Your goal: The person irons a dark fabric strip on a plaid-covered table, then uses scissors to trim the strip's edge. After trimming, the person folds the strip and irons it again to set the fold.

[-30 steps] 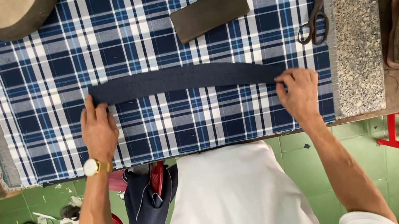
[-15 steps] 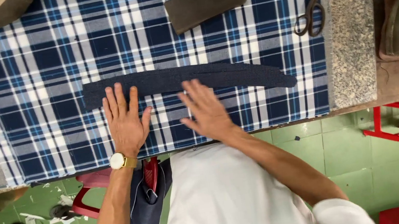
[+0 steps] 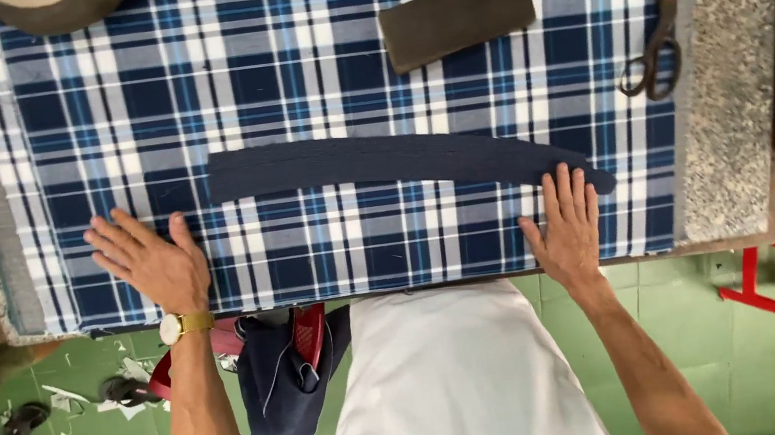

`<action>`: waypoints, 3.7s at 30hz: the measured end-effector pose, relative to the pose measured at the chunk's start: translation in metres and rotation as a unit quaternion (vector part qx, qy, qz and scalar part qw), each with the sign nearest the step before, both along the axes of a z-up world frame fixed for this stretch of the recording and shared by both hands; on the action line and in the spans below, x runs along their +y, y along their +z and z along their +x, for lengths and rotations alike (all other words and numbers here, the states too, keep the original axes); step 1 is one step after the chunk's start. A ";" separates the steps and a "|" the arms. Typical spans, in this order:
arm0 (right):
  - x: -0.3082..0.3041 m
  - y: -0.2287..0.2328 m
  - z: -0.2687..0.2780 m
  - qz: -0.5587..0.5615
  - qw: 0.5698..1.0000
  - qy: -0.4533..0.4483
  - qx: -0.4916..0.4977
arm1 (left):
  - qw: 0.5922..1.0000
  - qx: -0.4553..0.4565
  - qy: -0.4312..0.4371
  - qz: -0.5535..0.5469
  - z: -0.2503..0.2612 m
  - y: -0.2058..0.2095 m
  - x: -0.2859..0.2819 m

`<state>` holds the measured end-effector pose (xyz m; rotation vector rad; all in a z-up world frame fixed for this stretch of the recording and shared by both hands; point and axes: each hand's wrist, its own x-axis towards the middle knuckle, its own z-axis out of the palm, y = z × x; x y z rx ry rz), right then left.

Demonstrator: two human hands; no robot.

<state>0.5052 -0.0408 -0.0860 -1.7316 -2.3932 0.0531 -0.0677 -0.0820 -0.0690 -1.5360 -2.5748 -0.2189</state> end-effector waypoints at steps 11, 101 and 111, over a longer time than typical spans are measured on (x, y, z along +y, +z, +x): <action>0.002 0.003 0.000 -0.038 0.999 -0.026 -0.012 | 0.955 -0.140 -0.257 0.037 0.080 0.010 0.021; 0.145 0.088 0.240 -0.579 0.808 0.058 0.089 | 0.988 -0.107 -0.104 0.039 0.402 -0.020 0.026; 0.135 0.116 0.211 -0.554 0.822 0.061 0.117 | 0.988 -0.108 -0.106 0.043 0.402 -0.019 0.026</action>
